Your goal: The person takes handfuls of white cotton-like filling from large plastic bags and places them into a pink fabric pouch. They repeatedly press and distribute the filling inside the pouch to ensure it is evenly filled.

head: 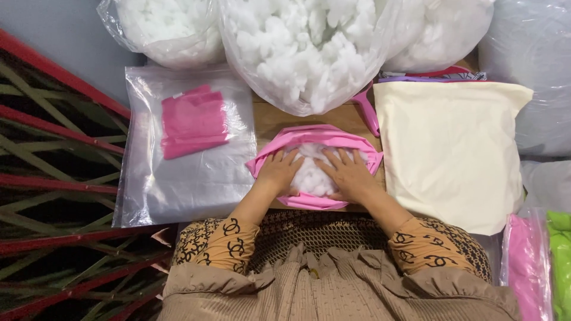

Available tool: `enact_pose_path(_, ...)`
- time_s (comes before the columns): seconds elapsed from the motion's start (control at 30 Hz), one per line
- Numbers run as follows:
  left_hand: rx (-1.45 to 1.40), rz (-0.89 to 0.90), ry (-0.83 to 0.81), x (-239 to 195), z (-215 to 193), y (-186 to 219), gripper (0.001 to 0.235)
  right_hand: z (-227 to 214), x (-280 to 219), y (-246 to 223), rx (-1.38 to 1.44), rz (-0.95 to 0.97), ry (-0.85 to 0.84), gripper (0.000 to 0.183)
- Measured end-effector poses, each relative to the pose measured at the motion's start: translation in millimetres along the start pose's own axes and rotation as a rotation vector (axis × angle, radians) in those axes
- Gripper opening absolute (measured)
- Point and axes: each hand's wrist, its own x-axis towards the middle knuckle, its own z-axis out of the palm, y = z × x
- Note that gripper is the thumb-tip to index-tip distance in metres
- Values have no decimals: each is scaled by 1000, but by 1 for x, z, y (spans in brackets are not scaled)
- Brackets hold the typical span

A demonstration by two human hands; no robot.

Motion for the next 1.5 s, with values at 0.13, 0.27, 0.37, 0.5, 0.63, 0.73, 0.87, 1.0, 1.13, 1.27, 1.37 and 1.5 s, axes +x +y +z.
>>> enact_pose_path(0.13,-174,65,147,-4,-20,-10,71,-2,0,14,18,-29,48,104)
enact_pose_path(0.27,-758,164,382,-4,-33,-22,67,-19,-6,17,303,-50,259,77)
enact_pose_path(0.37,-1005,130,413,-8,-44,-21,51,-2,13,-7,357,-160,603,41)
enact_pose_path(0.5,-1174,0,383,2,-39,-20,41,8,40,-58,155,-340,847,42)
enact_pose_path(0.63,-1154,-35,349,-12,-53,-13,42,24,57,-54,20,-296,852,18)
enact_pose_path(0.73,-1115,-19,311,-23,-65,-15,44,-19,37,-26,154,-181,724,20)
enact_pose_path(0.87,-1002,-56,279,-17,-50,-29,46,-23,14,25,682,-9,467,13)
enact_pose_path(1.0,-811,-109,315,-3,-30,-28,43,-33,-7,44,645,96,197,35)
enact_pose_path(1.13,-410,-73,803,20,-7,-5,24,-55,-10,34,906,70,384,35)
enact_pose_path(1.27,-28,0,702,5,-22,19,40,-21,15,-7,494,209,477,41)
enact_pose_path(1.37,-6,-148,186,-8,-23,22,57,1,19,-39,183,294,342,56)
enact_pose_path(1.5,-100,-287,-165,0,-7,19,66,31,30,-23,57,141,315,68)
